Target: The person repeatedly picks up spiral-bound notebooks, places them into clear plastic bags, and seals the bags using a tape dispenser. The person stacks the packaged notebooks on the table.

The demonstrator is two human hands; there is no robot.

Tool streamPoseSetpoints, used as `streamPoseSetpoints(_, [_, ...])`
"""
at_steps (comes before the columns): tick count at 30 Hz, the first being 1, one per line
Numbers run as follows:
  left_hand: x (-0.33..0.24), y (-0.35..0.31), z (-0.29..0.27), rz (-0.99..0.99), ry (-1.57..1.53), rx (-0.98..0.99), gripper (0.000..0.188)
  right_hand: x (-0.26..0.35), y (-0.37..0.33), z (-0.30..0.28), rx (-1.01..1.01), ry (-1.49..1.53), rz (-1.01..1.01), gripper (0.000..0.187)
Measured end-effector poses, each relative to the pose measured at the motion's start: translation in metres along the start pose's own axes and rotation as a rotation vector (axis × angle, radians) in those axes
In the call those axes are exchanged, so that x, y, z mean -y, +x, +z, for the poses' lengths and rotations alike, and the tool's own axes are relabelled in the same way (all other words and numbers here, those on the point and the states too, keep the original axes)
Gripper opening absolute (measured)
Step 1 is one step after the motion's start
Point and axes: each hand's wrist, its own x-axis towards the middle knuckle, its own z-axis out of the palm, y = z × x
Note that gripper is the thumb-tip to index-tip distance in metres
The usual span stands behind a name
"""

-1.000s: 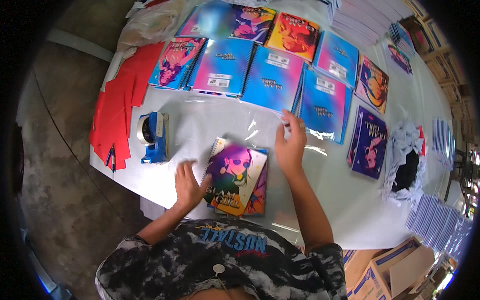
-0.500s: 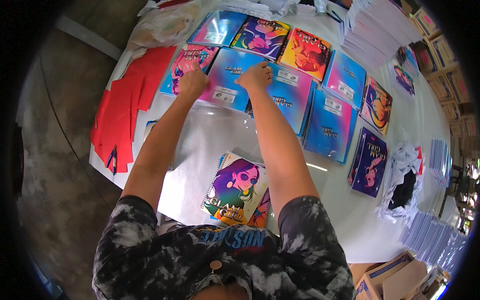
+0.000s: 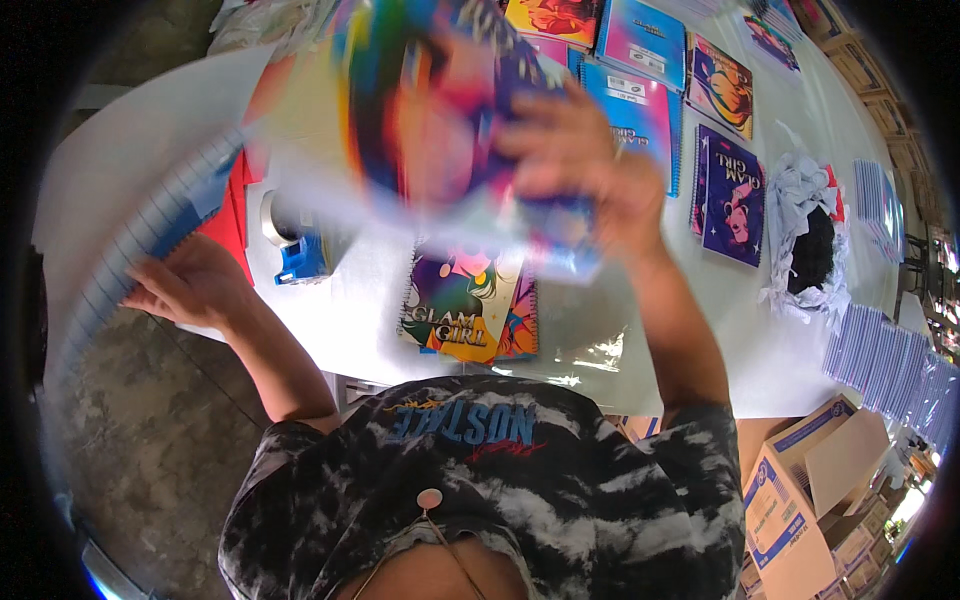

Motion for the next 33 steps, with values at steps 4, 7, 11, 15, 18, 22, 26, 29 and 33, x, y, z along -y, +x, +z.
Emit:
streamPoseSetpoints(4, [0.008,-0.052,-0.028,-0.255,-0.272,0.626,0.032,0.035,-0.122,0.045,0.412,-0.095,0.513,0.046])
streamPoseSetpoints(7, [0.021,-0.108,-0.038,-0.455,-0.051,0.989,0.031,0.033,-0.202,0.062,0.522,0.061,0.672,0.028])
streamPoseSetpoints(11, [0.004,-0.155,-0.066,-0.469,0.692,1.661,0.052,0.030,-0.203,0.046,0.050,0.097,0.788,0.020])
streamPoseSetpoints(15, [0.011,-0.106,-0.022,-0.385,0.814,1.689,0.048,-0.024,-0.152,-0.012,-0.169,-0.364,0.724,0.018])
streamPoseSetpoints(18, [0.090,-0.052,0.035,-0.209,0.866,1.425,0.035,-0.113,-0.092,-0.045,-0.253,-0.595,0.729,0.015])
streamPoseSetpoints(22, [0.284,0.002,0.089,-0.229,0.847,1.154,0.043,-0.269,-0.034,-0.078,-0.358,-0.781,0.899,0.035])
streamPoseSetpoints(26, [0.424,0.018,0.074,-0.280,1.174,1.071,0.052,-0.334,0.023,-0.055,-0.124,-0.960,1.502,0.090])
streamPoseSetpoints(29, [0.445,0.007,0.098,-0.356,1.466,1.068,0.051,-0.325,0.030,-0.033,-0.005,-1.103,1.527,0.117])
streamPoseSetpoints(33, [0.445,0.023,0.111,-0.330,1.490,1.158,0.050,-0.318,0.035,-0.027,-0.047,-1.006,1.463,0.117])
